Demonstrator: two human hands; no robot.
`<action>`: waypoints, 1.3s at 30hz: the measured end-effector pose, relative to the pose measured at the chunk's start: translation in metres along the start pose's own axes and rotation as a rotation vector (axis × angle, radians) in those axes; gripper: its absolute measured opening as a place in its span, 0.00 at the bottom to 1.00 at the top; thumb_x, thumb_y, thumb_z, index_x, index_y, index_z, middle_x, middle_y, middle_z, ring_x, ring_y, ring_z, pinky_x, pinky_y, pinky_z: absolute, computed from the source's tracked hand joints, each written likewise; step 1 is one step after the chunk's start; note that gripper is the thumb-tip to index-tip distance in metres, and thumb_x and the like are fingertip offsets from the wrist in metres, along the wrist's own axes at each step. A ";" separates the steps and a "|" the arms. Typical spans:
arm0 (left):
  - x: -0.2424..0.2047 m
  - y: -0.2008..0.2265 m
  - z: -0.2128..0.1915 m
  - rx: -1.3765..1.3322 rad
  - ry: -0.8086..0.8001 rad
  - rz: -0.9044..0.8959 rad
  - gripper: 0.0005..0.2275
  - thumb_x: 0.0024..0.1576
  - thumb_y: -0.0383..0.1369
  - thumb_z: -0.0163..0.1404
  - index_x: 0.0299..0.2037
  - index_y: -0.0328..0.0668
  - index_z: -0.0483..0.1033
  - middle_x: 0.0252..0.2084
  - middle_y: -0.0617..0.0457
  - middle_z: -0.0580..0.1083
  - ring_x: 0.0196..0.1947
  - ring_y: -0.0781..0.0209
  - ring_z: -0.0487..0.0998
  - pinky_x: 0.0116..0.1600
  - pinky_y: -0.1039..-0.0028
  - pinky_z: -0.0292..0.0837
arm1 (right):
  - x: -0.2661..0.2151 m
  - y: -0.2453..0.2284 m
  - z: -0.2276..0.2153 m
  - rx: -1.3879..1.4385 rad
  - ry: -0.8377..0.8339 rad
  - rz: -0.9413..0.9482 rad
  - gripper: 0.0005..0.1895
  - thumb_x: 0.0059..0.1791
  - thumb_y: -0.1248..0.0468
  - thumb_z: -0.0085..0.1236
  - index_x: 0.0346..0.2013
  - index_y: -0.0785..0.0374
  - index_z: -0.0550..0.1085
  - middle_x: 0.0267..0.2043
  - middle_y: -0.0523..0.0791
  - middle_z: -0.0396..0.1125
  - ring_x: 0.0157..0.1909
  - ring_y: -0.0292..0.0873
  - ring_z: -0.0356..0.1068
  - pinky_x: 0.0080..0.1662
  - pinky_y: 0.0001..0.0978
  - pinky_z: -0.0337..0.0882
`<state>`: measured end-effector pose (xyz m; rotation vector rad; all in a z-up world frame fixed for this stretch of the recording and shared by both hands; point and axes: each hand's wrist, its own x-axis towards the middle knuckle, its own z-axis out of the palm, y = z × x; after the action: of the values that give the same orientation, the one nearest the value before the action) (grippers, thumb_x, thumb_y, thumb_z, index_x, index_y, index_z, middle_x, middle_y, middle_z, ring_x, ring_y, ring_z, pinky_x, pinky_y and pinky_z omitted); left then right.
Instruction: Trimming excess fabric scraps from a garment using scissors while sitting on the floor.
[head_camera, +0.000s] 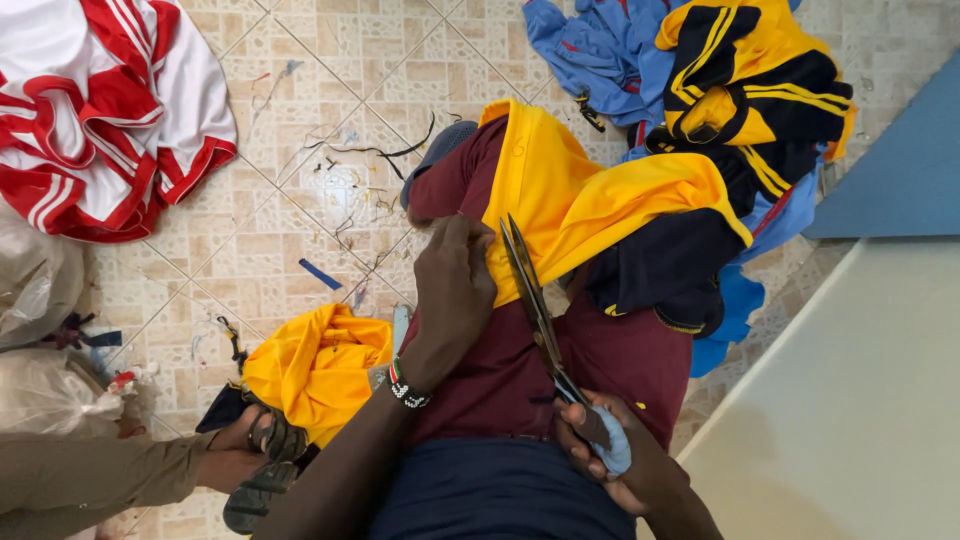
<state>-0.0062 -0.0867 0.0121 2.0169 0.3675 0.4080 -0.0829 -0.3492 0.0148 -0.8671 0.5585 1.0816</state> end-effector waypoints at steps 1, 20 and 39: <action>0.000 -0.002 -0.002 0.001 -0.001 0.000 0.05 0.53 0.18 0.51 0.37 0.35 0.72 0.36 0.47 0.74 0.29 0.52 0.74 0.36 0.64 0.68 | 0.000 0.001 0.001 0.001 0.000 0.000 0.19 0.49 0.56 0.63 0.43 0.70 0.72 0.22 0.45 0.61 0.17 0.30 0.52 0.19 0.20 0.50; 0.005 -0.010 -0.008 -0.596 -0.132 -0.552 0.03 0.62 0.24 0.48 0.41 0.34 0.75 0.24 0.55 0.70 0.17 0.70 0.67 0.22 0.79 0.62 | -0.006 -0.013 -0.007 -0.086 -0.170 0.020 0.20 0.51 0.53 0.62 0.36 0.66 0.66 0.22 0.45 0.62 0.16 0.30 0.53 0.19 0.19 0.48; 0.002 -0.021 -0.004 -0.541 -0.102 -0.423 0.04 0.61 0.22 0.48 0.41 0.32 0.77 0.21 0.55 0.71 0.15 0.71 0.68 0.18 0.80 0.61 | 0.039 -0.003 0.003 0.161 -0.451 0.004 0.15 0.52 0.61 0.62 0.41 0.65 0.65 0.24 0.42 0.63 0.18 0.29 0.57 0.20 0.17 0.54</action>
<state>-0.0074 -0.0733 -0.0048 1.3815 0.5409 0.1175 -0.0650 -0.3273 -0.0123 -0.4594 0.2639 1.1731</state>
